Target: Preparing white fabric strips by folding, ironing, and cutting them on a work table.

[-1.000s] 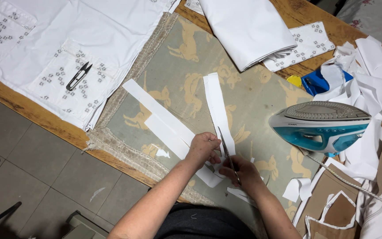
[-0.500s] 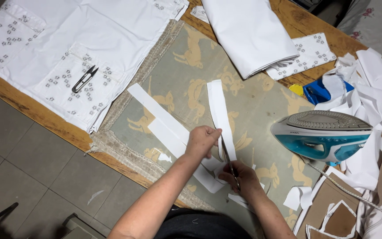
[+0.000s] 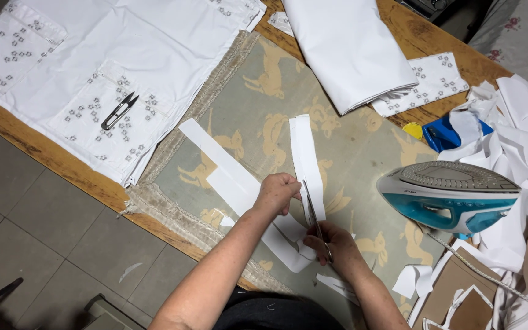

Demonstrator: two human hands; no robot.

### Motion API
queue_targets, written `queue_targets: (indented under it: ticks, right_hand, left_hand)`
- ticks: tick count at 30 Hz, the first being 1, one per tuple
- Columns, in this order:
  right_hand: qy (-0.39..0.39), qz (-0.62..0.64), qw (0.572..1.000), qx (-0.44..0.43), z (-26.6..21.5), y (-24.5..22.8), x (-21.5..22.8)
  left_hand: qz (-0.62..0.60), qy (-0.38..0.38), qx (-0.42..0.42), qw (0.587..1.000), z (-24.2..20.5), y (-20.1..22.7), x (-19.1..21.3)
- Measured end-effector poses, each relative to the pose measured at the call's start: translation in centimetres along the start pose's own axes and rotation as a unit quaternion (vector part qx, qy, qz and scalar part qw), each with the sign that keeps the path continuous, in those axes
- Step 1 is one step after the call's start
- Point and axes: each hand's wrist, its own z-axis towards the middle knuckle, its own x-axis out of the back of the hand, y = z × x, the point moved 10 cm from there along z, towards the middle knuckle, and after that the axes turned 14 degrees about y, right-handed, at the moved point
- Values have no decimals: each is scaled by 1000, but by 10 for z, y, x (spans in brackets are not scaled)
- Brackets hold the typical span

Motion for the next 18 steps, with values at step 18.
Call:
queue_targets:
  ticks: [18]
  right_hand:
    - [-5,-86,996,12,11,-5,-5]
  left_hand:
    - [-47,-18,23,998,-1,4,-2]
